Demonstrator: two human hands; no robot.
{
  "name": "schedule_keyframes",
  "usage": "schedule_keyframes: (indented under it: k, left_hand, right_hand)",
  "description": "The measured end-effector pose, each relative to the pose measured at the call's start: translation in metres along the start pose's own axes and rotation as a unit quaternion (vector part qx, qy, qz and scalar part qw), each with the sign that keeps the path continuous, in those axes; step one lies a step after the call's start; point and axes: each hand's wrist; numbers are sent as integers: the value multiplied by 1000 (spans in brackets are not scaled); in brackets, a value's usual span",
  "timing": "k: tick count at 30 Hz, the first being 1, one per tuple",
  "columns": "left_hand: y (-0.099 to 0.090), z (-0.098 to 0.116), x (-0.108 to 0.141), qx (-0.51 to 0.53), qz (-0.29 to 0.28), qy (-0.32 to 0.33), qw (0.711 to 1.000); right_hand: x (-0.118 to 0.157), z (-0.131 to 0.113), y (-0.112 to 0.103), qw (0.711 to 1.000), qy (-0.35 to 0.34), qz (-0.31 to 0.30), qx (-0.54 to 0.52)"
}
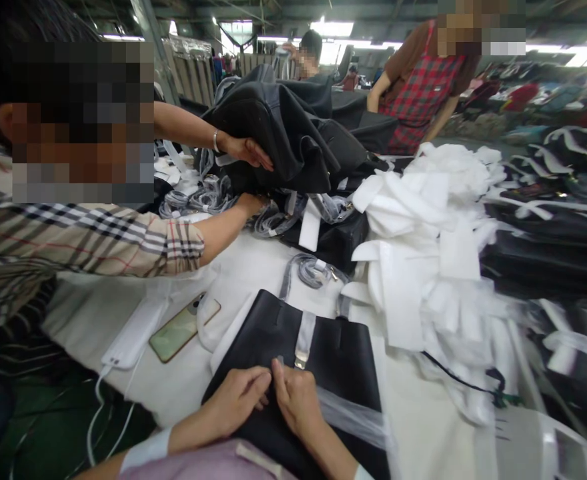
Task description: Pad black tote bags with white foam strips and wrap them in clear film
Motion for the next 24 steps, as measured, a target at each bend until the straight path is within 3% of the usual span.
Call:
schedule_keyframes:
  k: [4, 11, 17, 24]
  left_hand:
    - [1, 0, -2, 108, -8, -38, 993]
    - [4, -2, -17, 49, 35, -63, 996]
    - [1, -2, -20, -69, 46, -63, 995]
    - [-10, 0, -9, -208, 81, -15, 975]
  right_hand:
    - [0, -3, 0, 1000, 0, -12, -1]
    - [6, -5, -8, 997, -32, -53, -46]
    - [6, -3, -9, 994, -19, -39, -97]
    - [2, -1, -1, 998, -27, -39, -42]
Point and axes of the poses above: each hand's wrist, its own x-axis away from the middle knuckle, its own y-axis out of the palm, z = x × y, and after that the axes turned 4 degrees about -z, right-handed
